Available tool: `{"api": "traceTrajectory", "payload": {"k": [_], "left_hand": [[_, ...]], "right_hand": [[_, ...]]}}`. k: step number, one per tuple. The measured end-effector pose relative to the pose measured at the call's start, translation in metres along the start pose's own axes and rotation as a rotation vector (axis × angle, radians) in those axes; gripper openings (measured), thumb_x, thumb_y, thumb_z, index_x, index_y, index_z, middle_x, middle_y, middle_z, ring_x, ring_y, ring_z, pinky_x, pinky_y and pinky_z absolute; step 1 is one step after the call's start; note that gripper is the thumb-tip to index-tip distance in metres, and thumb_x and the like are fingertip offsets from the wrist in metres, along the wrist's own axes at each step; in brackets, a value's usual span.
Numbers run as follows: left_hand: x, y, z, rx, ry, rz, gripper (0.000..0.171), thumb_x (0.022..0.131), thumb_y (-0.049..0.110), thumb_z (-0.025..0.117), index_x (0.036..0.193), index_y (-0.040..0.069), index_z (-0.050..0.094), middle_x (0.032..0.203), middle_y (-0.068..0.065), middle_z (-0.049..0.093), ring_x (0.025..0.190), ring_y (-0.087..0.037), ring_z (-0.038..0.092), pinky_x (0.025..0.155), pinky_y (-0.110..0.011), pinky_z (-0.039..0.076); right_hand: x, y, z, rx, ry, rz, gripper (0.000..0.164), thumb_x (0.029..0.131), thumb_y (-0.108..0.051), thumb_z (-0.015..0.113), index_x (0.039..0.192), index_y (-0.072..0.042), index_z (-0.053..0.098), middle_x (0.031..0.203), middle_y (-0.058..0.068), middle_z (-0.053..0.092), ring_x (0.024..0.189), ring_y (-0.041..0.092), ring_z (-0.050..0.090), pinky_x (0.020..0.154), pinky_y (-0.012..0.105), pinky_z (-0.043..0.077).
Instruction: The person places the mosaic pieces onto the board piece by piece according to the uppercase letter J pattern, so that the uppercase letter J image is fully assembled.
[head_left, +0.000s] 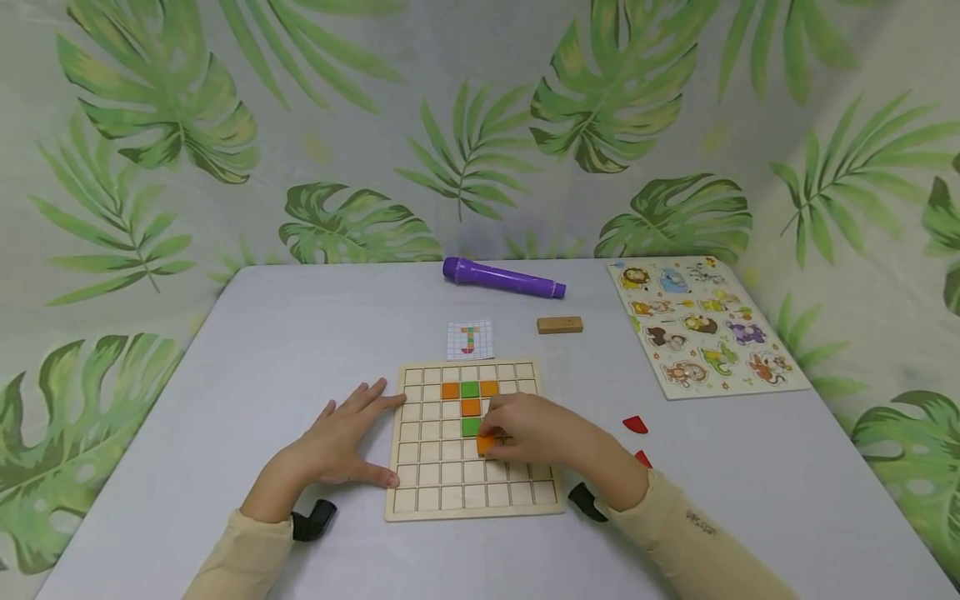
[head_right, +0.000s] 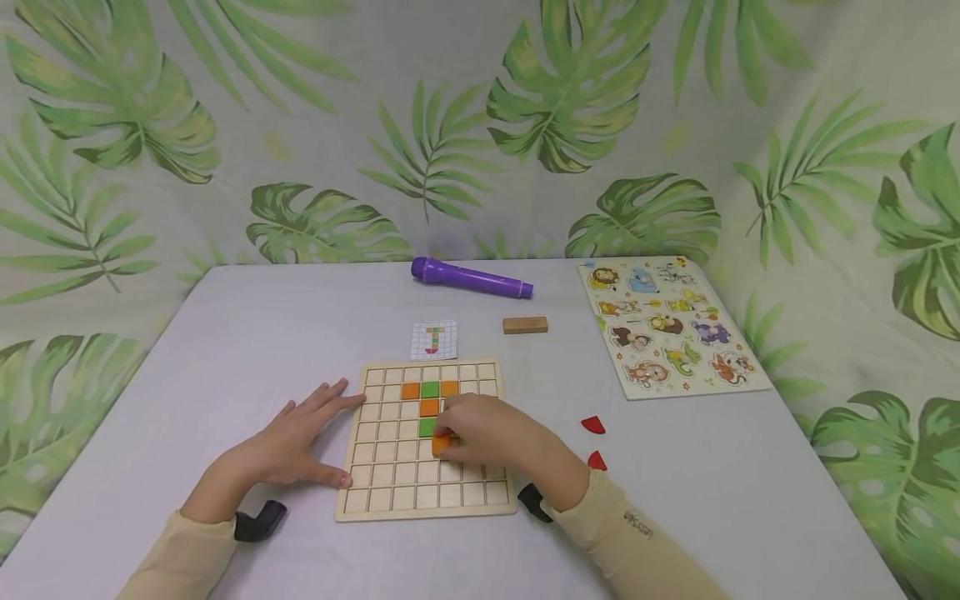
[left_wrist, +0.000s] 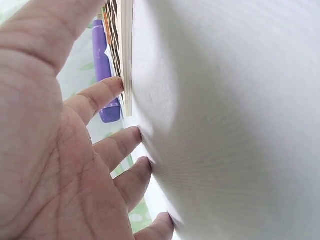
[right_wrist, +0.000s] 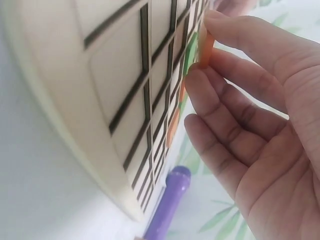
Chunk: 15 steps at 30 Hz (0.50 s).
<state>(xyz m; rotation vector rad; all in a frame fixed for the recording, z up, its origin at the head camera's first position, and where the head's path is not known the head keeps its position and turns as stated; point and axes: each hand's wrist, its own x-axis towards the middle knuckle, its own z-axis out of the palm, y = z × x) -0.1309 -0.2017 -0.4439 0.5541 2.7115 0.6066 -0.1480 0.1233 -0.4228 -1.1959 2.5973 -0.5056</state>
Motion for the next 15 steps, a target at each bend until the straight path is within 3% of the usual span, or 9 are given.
{"api": "traceTrajectory", "payload": {"k": [6,15], "left_hand": [[-0.0009,0.0004,0.0000,-0.002,0.004,0.002,0.118,0.068,0.061,0.097,0.166,0.025,0.040,0.179,-0.019,0.021,0.165,-0.050,0.017,0.124,-0.083,0.015],[0.0007,-0.0031,0.0013,0.009,0.003,-0.006,0.119,0.068,0.061,0.097,0.166,0.025,0.040,0.180,-0.018,0.020,0.166,-0.049,0.016,0.124,-0.083,0.015]], "right_hand": [[0.0057,-0.0052,0.0029,-0.011,-0.006,-0.001,0.018,0.097,-0.023,0.082,0.108,-0.010,0.083,0.095,-0.001,0.071,0.080,0.006,0.052,0.074,0.018,0.050],[0.0108,-0.0086,0.0040,-0.016,-0.025,0.005,0.018,0.096,-0.020,0.082,0.110,-0.008,0.083,0.098,0.001,0.073,0.081,0.007,0.055,0.078,0.019,0.054]]}}
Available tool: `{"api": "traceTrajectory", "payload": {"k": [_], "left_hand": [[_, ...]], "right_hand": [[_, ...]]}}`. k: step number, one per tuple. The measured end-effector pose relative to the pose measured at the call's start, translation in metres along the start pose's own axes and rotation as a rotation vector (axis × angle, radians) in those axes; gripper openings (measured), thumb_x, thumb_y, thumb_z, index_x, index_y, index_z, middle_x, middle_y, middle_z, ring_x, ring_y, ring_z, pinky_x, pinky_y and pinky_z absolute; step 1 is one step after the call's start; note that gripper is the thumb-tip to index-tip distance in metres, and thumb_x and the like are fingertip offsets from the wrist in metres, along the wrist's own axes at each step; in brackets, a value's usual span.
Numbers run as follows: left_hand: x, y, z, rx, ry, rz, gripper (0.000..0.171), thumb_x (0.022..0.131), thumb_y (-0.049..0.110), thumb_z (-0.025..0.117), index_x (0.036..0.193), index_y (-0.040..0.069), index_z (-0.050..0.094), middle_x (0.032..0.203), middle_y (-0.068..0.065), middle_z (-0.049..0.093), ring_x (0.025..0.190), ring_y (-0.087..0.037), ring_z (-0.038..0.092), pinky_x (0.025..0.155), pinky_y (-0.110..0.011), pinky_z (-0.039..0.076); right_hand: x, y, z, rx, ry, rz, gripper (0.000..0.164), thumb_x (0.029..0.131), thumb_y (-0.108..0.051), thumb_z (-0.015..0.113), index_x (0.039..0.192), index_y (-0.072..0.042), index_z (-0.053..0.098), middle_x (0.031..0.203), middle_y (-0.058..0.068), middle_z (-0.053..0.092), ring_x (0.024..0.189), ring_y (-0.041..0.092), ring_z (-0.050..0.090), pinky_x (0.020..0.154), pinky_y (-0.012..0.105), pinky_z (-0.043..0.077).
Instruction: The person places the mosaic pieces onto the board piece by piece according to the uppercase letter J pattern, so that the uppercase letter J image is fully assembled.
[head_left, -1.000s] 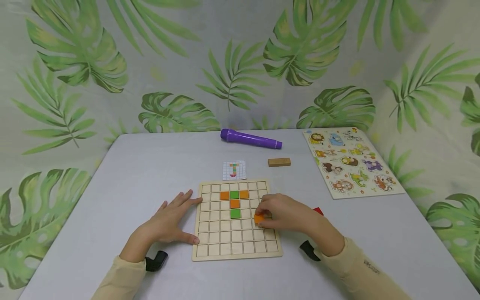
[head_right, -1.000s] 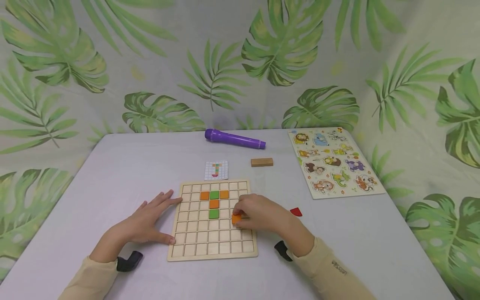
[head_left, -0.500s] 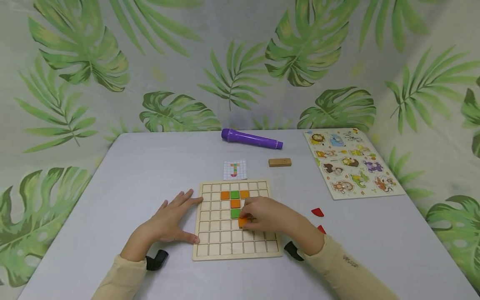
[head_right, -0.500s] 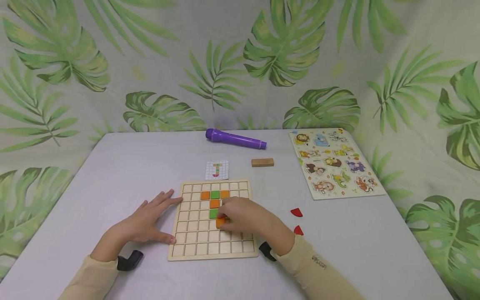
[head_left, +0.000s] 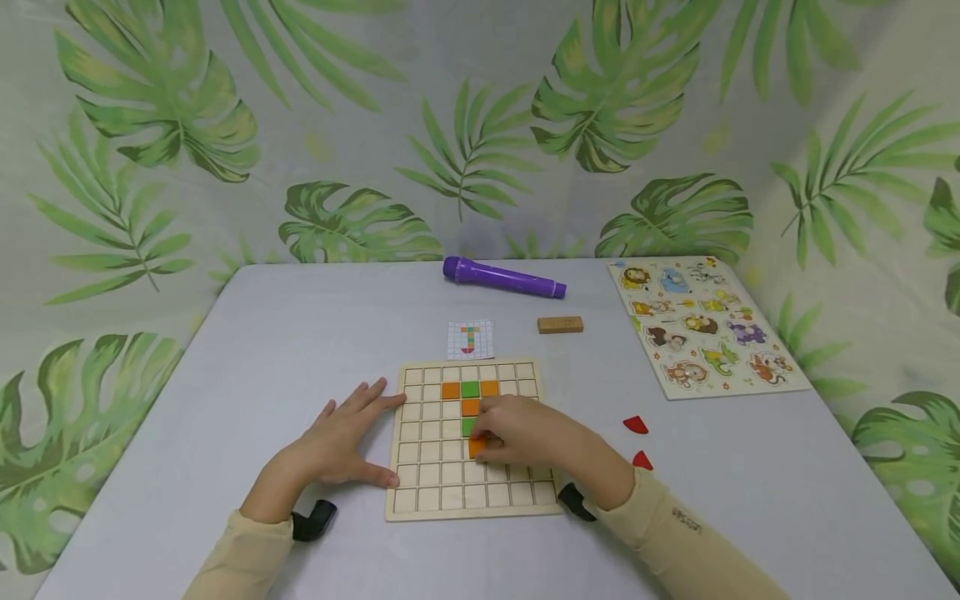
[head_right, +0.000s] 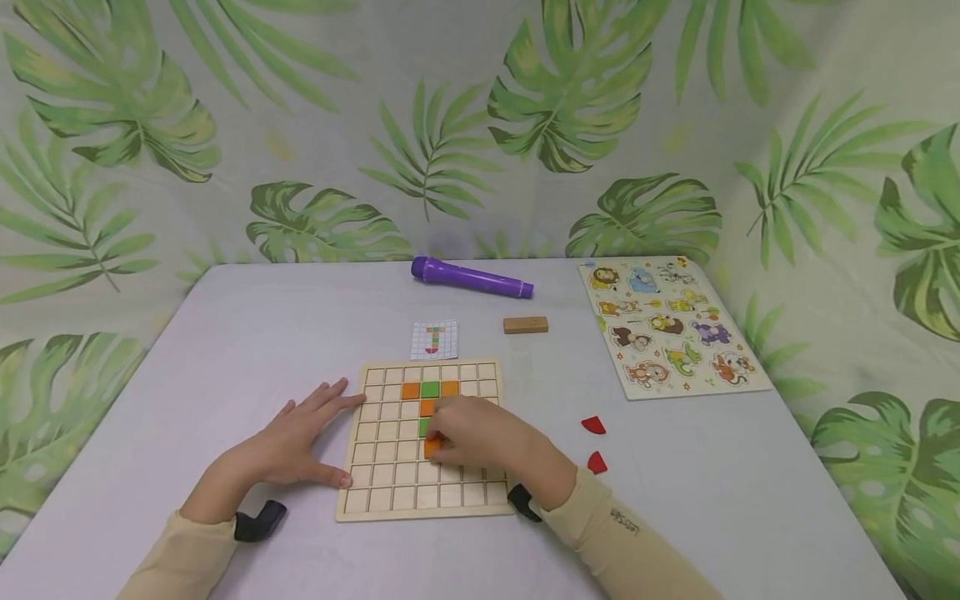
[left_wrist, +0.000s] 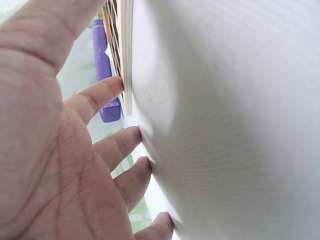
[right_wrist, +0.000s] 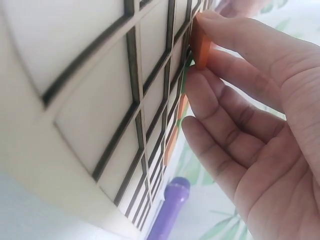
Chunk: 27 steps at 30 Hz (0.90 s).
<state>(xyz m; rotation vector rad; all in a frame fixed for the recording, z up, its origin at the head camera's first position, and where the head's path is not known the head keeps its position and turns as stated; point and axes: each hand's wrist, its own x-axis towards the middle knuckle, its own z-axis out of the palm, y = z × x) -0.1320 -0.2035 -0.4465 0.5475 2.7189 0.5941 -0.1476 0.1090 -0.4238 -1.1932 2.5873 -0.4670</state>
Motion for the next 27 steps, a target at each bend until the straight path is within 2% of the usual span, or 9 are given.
{"api": "traceTrajectory", "payload": {"k": [5,14,27], "left_hand": [[0.0002,-0.0012,0.0007,-0.001,0.002,-0.006,0.119,0.067,0.061,0.097,0.166,0.025,0.040,0.180,-0.018,0.020,0.166,-0.049,0.016,0.124,-0.083,0.014],[-0.0002,-0.0002,0.0002,-0.006,0.002,0.010,0.119,0.068,0.061,0.096,0.166,0.025,0.040,0.180,-0.019,0.020,0.165,-0.050,0.017,0.123,-0.083,0.015],[-0.0011,0.0027,-0.0021,-0.016,-0.007,-0.002,0.119,0.067,0.061,0.097,0.166,0.024,0.040,0.180,-0.019,0.020,0.165,-0.050,0.016,0.124,-0.083,0.014]], "right_hand": [[0.0018,-0.0023,0.0008,-0.002,-0.002,0.006,0.019,0.096,-0.021,0.083,0.111,-0.009,0.084,0.100,0.000,0.073,0.084,0.007,0.057,0.082,0.021,0.056],[0.0061,-0.0041,0.0019,-0.009,0.008,-0.005,0.021,0.095,-0.021,0.084,0.111,-0.007,0.084,0.099,0.000,0.072,0.083,0.007,0.057,0.081,0.020,0.056],[0.0092,-0.0051,0.0032,-0.028,0.001,-0.008,0.019,0.094,-0.021,0.085,0.108,-0.009,0.083,0.100,-0.001,0.073,0.084,0.006,0.057,0.082,0.021,0.057]]}}
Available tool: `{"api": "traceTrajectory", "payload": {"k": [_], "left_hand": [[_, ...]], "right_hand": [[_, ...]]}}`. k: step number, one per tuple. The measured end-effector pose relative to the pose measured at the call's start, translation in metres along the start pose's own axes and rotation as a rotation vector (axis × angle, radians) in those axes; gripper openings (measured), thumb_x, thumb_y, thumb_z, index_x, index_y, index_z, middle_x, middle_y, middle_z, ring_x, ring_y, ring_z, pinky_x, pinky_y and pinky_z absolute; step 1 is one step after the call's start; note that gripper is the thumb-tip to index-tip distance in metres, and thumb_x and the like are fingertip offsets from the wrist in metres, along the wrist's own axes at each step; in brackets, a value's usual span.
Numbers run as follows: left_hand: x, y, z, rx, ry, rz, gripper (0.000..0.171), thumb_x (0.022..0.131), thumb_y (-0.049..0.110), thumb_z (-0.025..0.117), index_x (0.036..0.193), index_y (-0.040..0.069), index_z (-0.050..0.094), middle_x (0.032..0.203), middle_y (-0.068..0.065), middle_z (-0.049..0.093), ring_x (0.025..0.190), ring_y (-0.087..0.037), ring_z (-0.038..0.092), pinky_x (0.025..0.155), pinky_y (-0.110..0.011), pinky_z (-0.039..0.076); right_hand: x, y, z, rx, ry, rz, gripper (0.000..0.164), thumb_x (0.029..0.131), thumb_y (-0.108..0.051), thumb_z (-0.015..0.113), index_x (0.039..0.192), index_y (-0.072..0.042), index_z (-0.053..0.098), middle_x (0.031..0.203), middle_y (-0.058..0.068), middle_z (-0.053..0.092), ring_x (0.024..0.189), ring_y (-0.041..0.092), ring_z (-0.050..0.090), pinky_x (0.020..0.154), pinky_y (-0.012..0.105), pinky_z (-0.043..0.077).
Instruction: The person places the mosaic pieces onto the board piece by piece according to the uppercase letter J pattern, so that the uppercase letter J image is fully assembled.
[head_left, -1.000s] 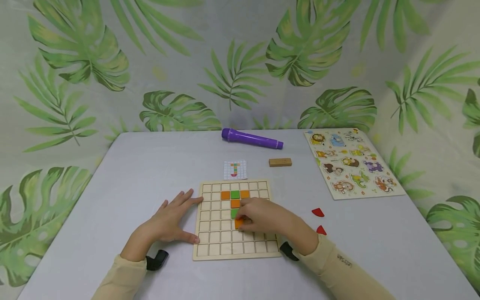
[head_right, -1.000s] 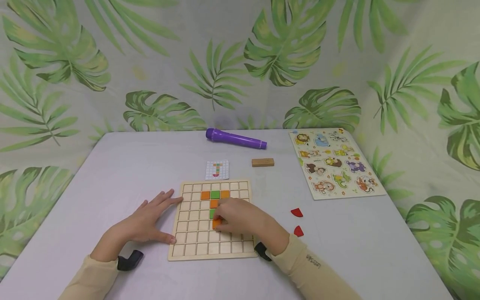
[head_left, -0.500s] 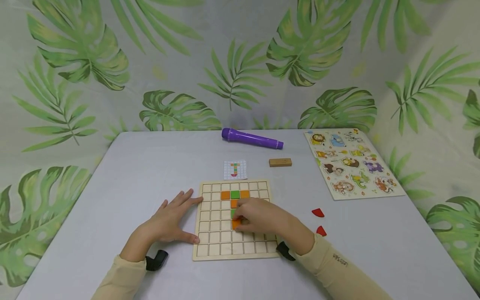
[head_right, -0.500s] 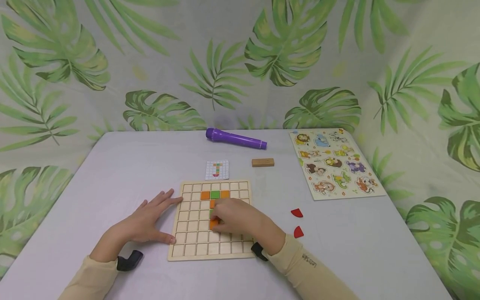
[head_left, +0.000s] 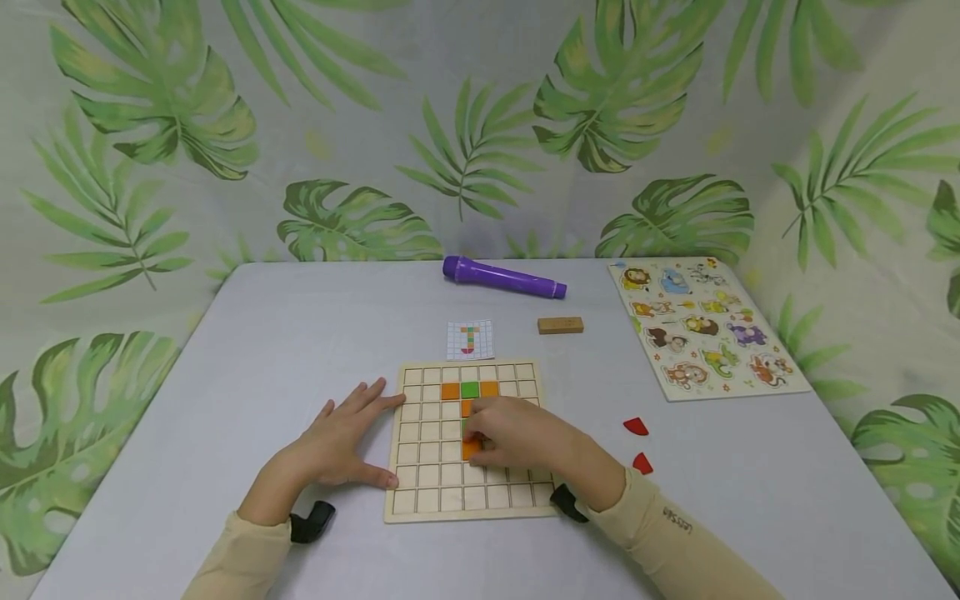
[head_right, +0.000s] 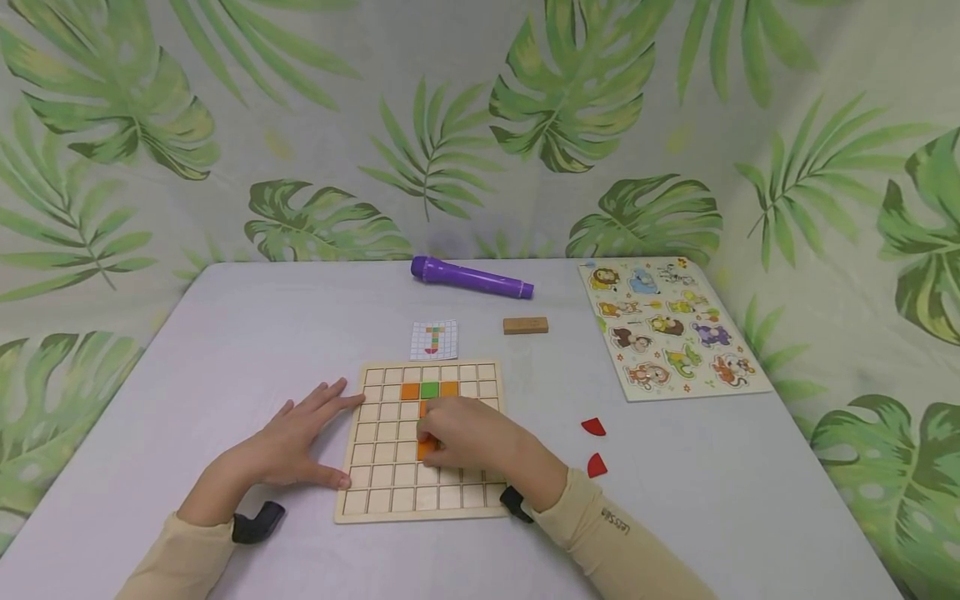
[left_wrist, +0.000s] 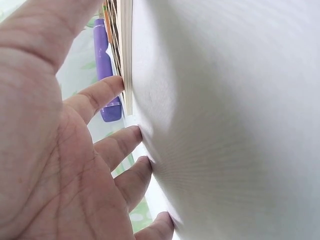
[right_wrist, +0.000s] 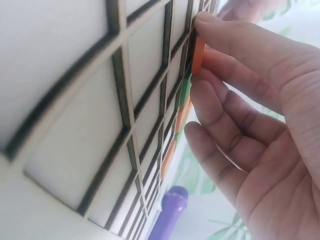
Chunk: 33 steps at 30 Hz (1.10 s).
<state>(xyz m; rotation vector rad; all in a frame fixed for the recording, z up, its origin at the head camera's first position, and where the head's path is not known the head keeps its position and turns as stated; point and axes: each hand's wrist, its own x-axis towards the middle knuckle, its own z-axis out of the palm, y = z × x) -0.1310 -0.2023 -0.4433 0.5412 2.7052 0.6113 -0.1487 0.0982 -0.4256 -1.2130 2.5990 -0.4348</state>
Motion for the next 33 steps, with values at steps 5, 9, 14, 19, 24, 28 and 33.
{"api": "traceTrajectory", "payload": {"k": [5,9,14,19,24,28,33], "left_hand": [[-0.001,-0.001,-0.001,-0.003,0.005,-0.014,0.119,0.067,0.062,0.096,0.166,0.025,0.041,0.180,-0.018,0.020,0.165,-0.050,0.016,0.124,-0.083,0.014],[-0.001,-0.003,0.000,-0.003,0.021,-0.012,0.119,0.067,0.063,0.096,0.165,0.025,0.041,0.180,-0.018,0.021,0.165,-0.050,0.017,0.124,-0.083,0.014],[0.000,-0.005,0.002,-0.016,0.023,0.002,0.120,0.066,0.063,0.096,0.165,0.025,0.041,0.180,-0.018,0.020,0.165,-0.050,0.017,0.124,-0.082,0.013],[0.001,-0.006,0.003,-0.014,0.020,0.004,0.120,0.065,0.064,0.096,0.165,0.026,0.041,0.180,-0.018,0.021,0.165,-0.050,0.018,0.124,-0.082,0.014],[0.001,-0.006,0.004,-0.008,0.021,0.001,0.121,0.064,0.064,0.096,0.165,0.027,0.041,0.180,-0.017,0.021,0.165,-0.049,0.018,0.124,-0.082,0.013],[0.001,-0.006,0.005,0.001,0.024,0.000,0.121,0.064,0.065,0.096,0.165,0.027,0.041,0.180,-0.017,0.021,0.165,-0.049,0.018,0.124,-0.082,0.014],[0.002,-0.005,0.003,0.002,0.023,0.006,0.121,0.065,0.064,0.096,0.165,0.026,0.041,0.180,-0.017,0.021,0.165,-0.050,0.019,0.124,-0.083,0.015]], "right_hand": [[0.003,0.001,0.000,-0.002,0.011,-0.034,0.017,0.093,-0.021,0.087,0.107,-0.012,0.081,0.099,-0.003,0.072,0.082,0.005,0.055,0.079,0.019,0.055],[0.005,0.001,0.000,0.016,0.012,-0.056,0.011,0.093,-0.020,0.086,0.098,-0.015,0.078,0.095,-0.005,0.067,0.079,0.003,0.052,0.075,0.016,0.051],[0.003,0.001,0.001,0.027,0.014,-0.076,0.008,0.092,-0.017,0.087,0.091,-0.014,0.079,0.090,-0.004,0.065,0.076,0.001,0.051,0.073,0.013,0.050],[-0.003,0.003,0.001,0.000,0.028,-0.109,0.008,0.093,-0.019,0.086,0.095,-0.013,0.082,0.089,-0.004,0.066,0.076,0.000,0.050,0.073,0.013,0.050],[-0.014,0.009,-0.004,0.003,0.027,-0.083,0.008,0.095,-0.020,0.084,0.102,-0.015,0.082,0.091,-0.005,0.068,0.077,0.003,0.050,0.075,0.018,0.051],[-0.029,0.020,-0.007,0.029,0.041,-0.014,0.011,0.096,-0.020,0.082,0.106,-0.017,0.082,0.096,-0.006,0.069,0.079,0.003,0.053,0.077,0.021,0.054],[-0.050,0.039,-0.011,0.041,0.080,0.061,0.012,0.095,-0.018,0.081,0.107,-0.017,0.081,0.100,-0.006,0.071,0.082,0.003,0.055,0.079,0.025,0.055]]}}
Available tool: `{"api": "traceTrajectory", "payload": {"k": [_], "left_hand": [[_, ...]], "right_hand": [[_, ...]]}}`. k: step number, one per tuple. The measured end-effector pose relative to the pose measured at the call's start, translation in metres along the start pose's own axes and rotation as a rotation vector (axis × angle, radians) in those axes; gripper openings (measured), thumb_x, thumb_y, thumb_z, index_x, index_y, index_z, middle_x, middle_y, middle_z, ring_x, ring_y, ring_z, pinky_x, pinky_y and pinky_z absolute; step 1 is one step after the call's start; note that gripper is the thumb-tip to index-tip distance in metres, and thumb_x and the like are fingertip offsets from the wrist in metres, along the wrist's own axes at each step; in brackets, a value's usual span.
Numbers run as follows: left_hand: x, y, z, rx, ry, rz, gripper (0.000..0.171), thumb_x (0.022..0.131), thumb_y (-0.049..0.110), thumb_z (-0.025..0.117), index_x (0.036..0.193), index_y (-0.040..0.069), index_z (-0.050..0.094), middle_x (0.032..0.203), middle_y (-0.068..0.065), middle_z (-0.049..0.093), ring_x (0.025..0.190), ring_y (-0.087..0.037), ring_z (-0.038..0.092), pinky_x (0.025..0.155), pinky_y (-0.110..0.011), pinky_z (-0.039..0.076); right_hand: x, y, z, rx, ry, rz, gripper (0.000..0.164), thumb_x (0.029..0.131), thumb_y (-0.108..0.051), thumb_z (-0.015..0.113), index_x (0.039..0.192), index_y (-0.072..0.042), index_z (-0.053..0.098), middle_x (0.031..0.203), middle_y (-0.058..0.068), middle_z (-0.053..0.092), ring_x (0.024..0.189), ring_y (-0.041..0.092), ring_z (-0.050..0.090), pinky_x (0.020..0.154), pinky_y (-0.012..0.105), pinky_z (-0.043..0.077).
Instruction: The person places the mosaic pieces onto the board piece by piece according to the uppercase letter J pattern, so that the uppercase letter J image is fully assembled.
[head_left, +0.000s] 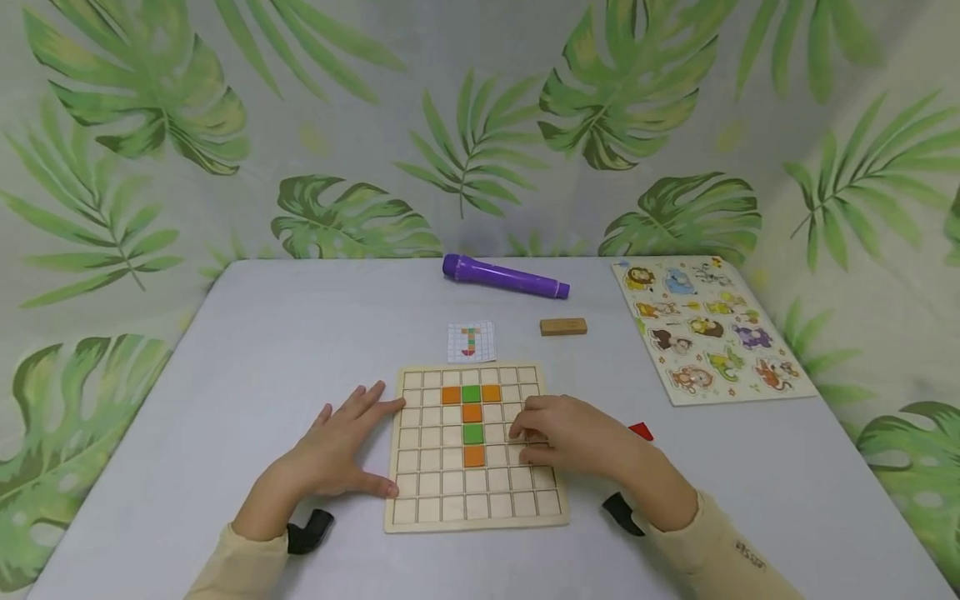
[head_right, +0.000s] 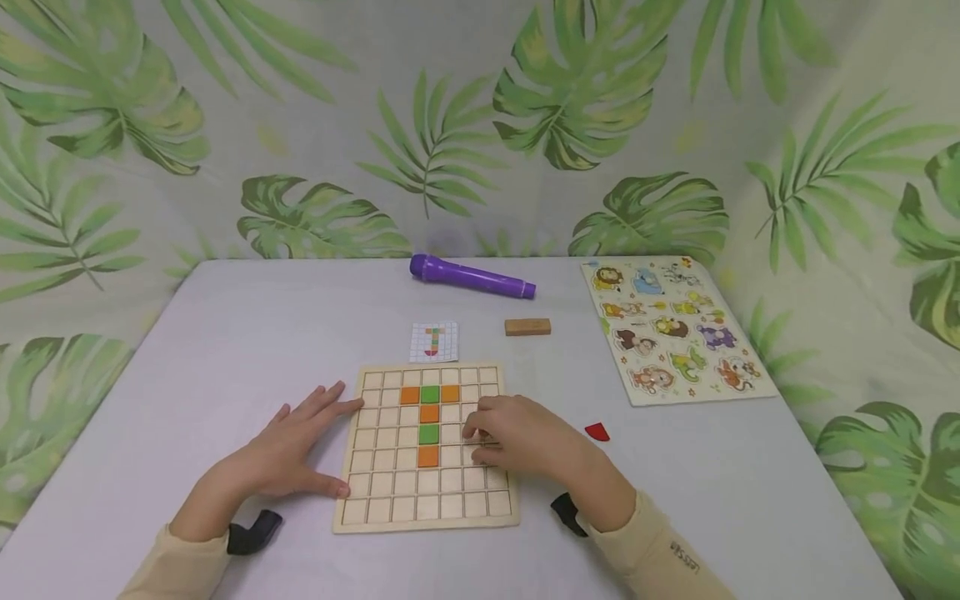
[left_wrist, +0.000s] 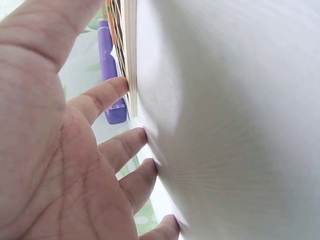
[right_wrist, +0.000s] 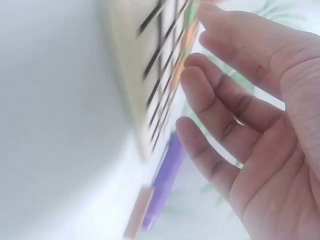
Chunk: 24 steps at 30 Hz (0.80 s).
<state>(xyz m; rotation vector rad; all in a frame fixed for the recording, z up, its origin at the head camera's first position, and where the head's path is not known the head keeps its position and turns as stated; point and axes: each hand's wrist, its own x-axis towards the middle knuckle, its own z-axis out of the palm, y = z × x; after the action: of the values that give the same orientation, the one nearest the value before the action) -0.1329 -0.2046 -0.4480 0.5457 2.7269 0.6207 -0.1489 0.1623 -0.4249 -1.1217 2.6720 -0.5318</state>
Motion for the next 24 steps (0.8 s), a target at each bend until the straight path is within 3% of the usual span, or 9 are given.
{"api": "traceTrajectory", "payload": {"k": [14,19,24], "left_hand": [[-0.001,0.004,-0.003,0.008,-0.014,-0.003,0.120,0.065,0.062,0.097,0.165,0.026,0.041,0.179,-0.018,0.021,0.164,-0.051,0.019,0.123,-0.083,0.015],[0.000,0.003,-0.002,0.002,-0.017,-0.010,0.120,0.066,0.063,0.096,0.165,0.026,0.041,0.180,-0.018,0.020,0.165,-0.049,0.018,0.124,-0.082,0.014],[0.000,0.002,-0.002,0.000,-0.012,-0.007,0.120,0.066,0.063,0.096,0.165,0.025,0.041,0.180,-0.018,0.020,0.165,-0.050,0.017,0.124,-0.083,0.014]], "right_hand": [[-0.064,0.047,-0.023,0.069,0.051,0.306,0.037,0.093,-0.029,0.086,0.125,-0.014,0.074,0.112,-0.002,0.068,0.102,0.017,0.068,0.087,0.038,0.060],[-0.087,0.061,-0.028,0.074,0.067,0.381,0.041,0.090,-0.031,0.088,0.124,-0.013,0.073,0.109,-0.002,0.069,0.101,0.017,0.068,0.086,0.039,0.060],[-0.097,0.069,-0.027,0.067,0.053,0.447,0.040,0.089,-0.032,0.089,0.120,-0.011,0.074,0.103,-0.002,0.067,0.094,0.015,0.062,0.082,0.036,0.058]]}}
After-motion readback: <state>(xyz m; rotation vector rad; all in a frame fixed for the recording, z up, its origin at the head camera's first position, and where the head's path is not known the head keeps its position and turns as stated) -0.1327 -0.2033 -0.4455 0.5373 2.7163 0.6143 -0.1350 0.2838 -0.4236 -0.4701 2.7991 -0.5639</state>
